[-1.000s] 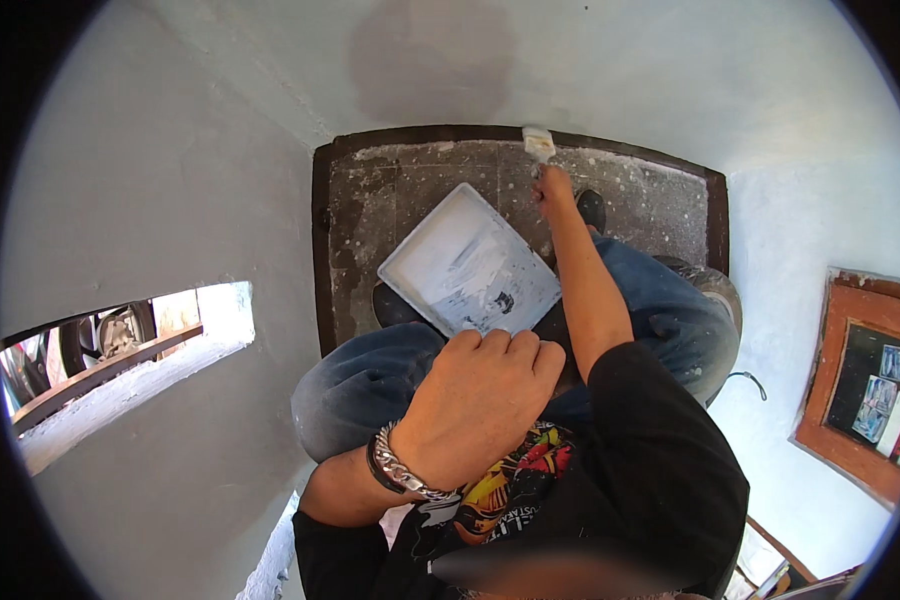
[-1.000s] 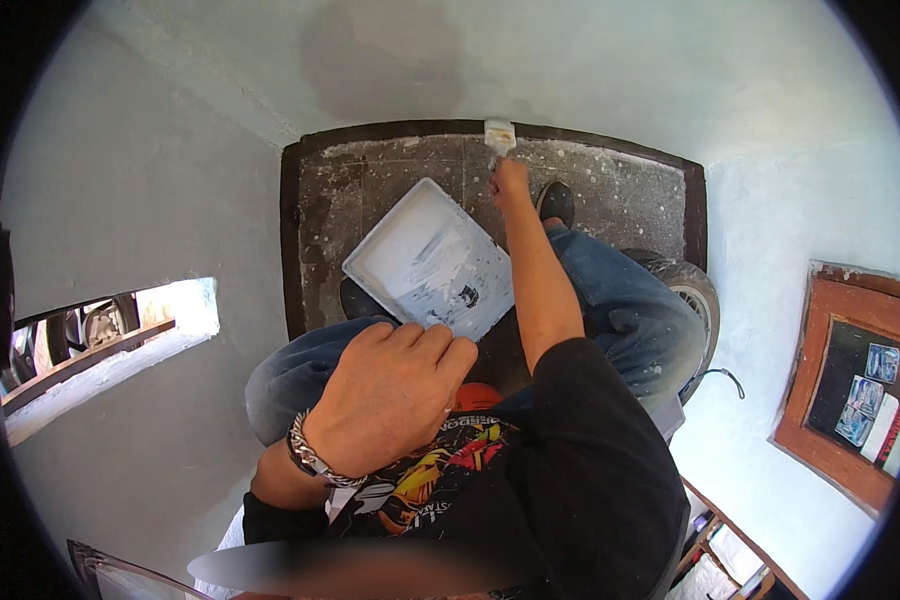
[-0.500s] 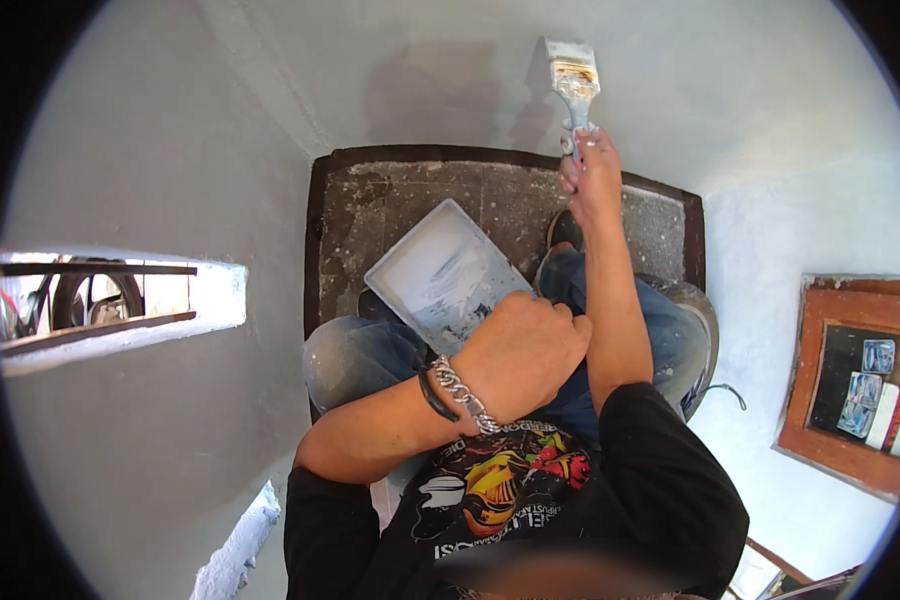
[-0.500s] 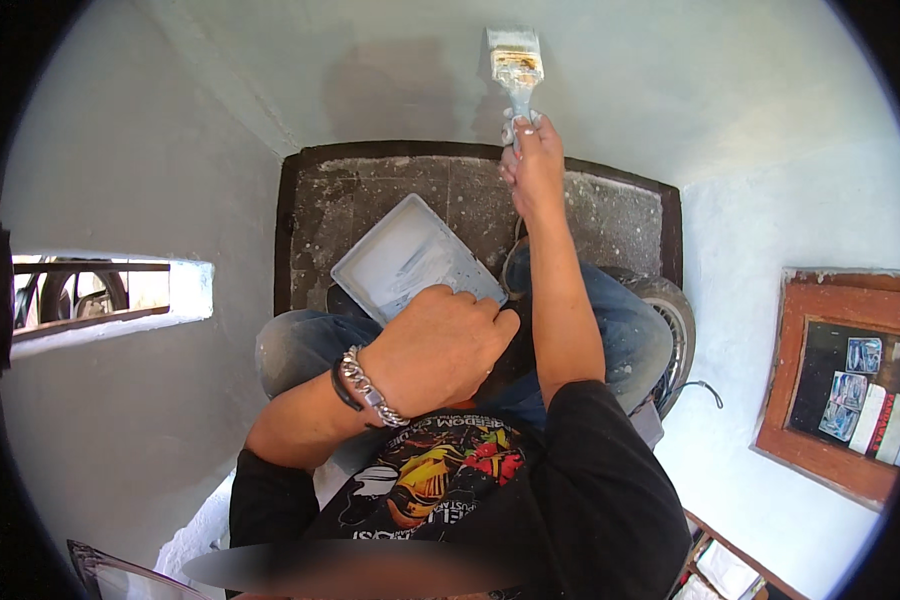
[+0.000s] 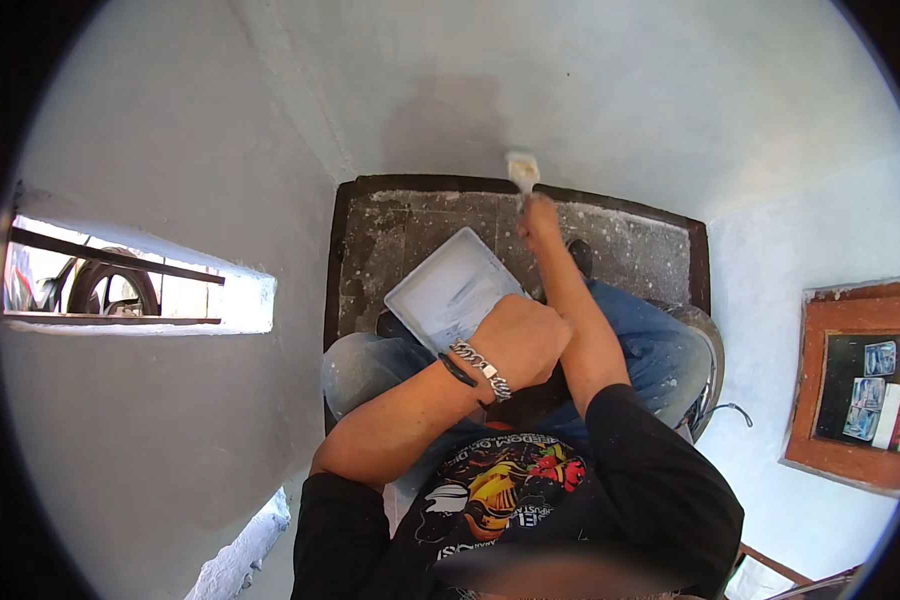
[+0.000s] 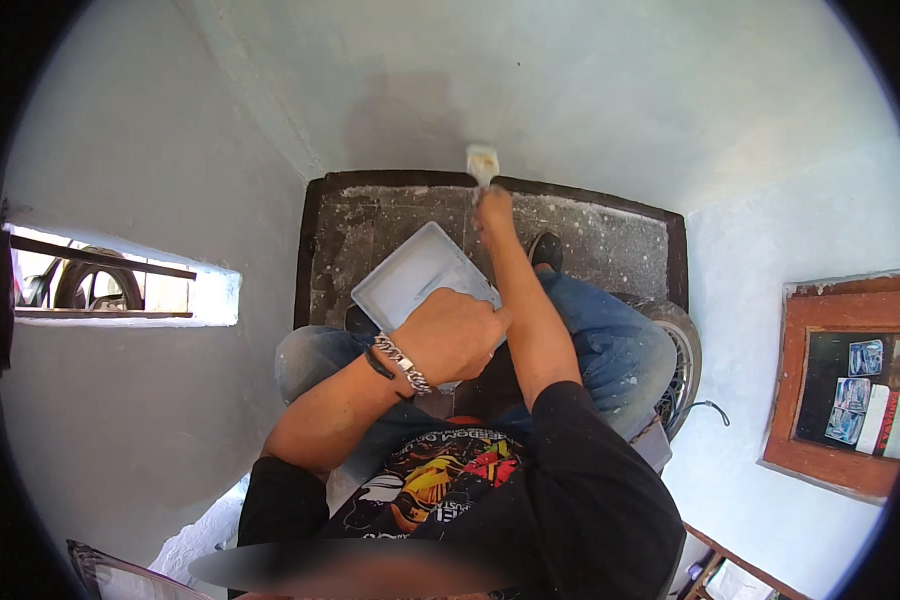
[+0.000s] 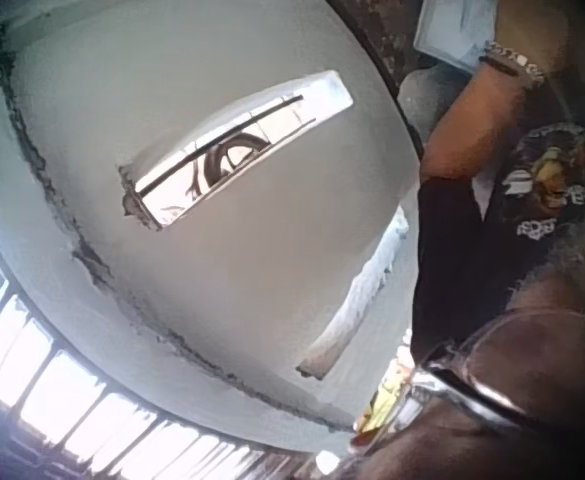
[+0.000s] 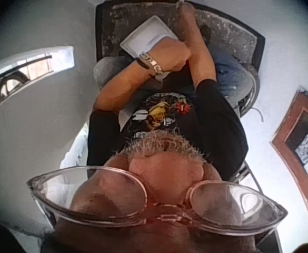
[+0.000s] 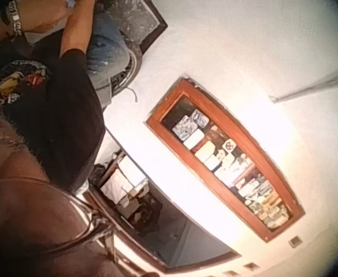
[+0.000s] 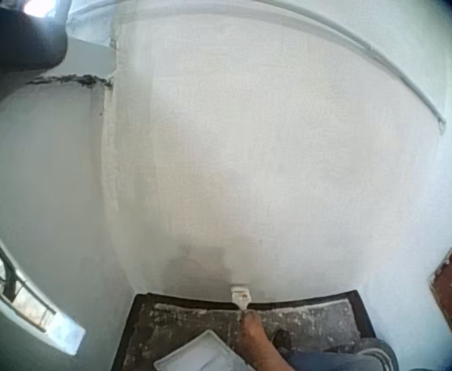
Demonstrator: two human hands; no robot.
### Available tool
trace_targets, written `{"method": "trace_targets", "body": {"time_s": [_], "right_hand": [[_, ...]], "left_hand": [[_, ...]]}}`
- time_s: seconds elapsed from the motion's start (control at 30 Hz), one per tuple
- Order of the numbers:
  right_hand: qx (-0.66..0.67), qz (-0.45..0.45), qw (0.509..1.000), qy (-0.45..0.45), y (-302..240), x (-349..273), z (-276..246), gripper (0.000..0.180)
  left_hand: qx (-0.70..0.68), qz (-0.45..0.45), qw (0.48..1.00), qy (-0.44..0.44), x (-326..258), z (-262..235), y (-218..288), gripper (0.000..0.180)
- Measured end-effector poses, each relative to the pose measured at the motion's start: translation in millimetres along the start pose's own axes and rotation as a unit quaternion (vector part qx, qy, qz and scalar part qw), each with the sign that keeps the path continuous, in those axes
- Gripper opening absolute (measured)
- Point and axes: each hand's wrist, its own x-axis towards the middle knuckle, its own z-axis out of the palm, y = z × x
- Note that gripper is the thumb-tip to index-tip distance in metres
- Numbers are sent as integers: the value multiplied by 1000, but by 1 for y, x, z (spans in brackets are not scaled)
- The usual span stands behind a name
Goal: Painting a white wall in a small indoor niche using a brush and a paint tray.
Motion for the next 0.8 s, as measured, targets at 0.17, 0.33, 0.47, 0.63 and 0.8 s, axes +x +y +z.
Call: {"method": "trace_targets", "body": {"time_s": [0.17,0.33,0.47,0.63,0.8], "right_hand": [[126,-67,982,-127,-120,-55,35,13],[108,-162,962,-191,-135,-96,23,13],[-1,-99,977,-188,-81,-84,6,19],[-519,-306,780,-169,53,-51,-63,23],[-743,-178,624,-161,112,-91,-50,32]], "left_hand": [[-3,-19,1000,-22,-4,7,-2,16],[6,-22,1000,-20,-11,13,3,16],[-33,32,996,-79,-27,-17,1,18],[3,-133,943,306,-51,-66,-71,18],[-34,-229,908,348,-72,-78,-94,20]]}}
